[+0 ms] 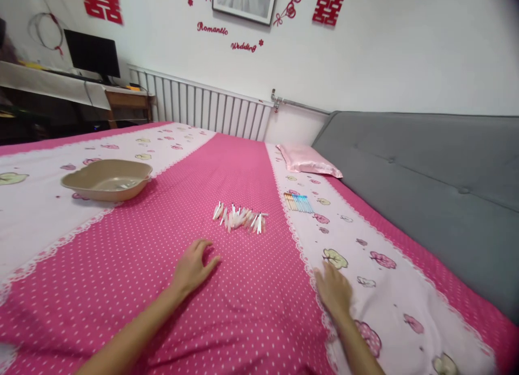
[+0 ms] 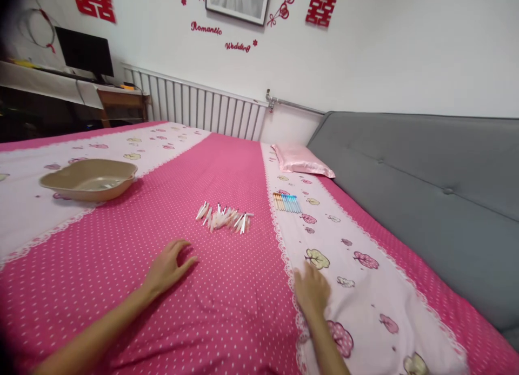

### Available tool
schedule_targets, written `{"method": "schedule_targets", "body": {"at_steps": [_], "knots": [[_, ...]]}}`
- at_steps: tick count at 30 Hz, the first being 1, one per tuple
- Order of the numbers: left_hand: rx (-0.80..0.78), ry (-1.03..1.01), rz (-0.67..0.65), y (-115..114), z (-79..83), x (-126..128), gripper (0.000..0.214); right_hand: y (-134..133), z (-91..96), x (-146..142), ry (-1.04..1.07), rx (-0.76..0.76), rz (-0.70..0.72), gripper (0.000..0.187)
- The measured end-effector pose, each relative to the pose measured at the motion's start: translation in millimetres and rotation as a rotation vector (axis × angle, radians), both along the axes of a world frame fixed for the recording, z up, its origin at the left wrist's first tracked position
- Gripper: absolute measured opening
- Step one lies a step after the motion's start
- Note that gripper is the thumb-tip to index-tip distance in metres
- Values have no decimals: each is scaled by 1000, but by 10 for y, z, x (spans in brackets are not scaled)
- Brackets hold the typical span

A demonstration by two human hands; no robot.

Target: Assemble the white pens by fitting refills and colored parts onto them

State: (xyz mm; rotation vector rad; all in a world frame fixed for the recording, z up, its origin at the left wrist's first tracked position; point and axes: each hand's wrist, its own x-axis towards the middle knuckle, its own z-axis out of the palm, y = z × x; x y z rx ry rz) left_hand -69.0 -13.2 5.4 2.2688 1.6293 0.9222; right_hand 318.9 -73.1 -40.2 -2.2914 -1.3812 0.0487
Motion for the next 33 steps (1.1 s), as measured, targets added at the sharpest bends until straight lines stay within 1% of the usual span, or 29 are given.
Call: {"method": "schedule_targets", "body": {"at_steps": [2,3,5,6,7,9,11,14,17,20,23,26,30,33], "knots": [[-34,140,-24,-95,21,-267,54,-411,-4,384,-22,-160,-234,58],[-32,209,-3,-136,23,-407,60,-601,-4,550,-6,-199,-321,60],[-38,338,65,-204,11,-680,69,-915,-18,800,56,-212,-475,62],[-38,399,95,-230,0,-806,71,-1029,-39,882,89,-199,-548,63],[-45,450,132,-251,-13,-917,71,-1113,-69,939,116,-188,-590,64],[-62,515,180,-277,-37,-1081,71,-1199,-157,1003,137,-144,-588,66],[-63,547,191,-288,-51,-1160,70,-1207,-263,1044,121,-102,-549,67],[-71,560,200,-293,-59,-1164,70,-1171,-409,1120,84,-99,-517,68],[-87,547,197,-298,-69,-1138,70,-1142,-501,1199,86,-102,-494,69],[-92,535,201,-306,-85,-1136,70,-1112,-538,1234,112,-89,-496,71],[-95,526,208,-313,-98,-1141,70,-1068,-531,1233,131,-117,-515,70],[-94,520,210,-312,-108,-1144,70,-1034,-517,1227,120,-166,-489,68],[-97,520,203,-294,-132,-1156,70,-1024,-531,1239,107,-146,-478,68],[-96,512,200,-283,-146,-1165,71,-1019,-547,1258,102,-169,-476,69]]}}
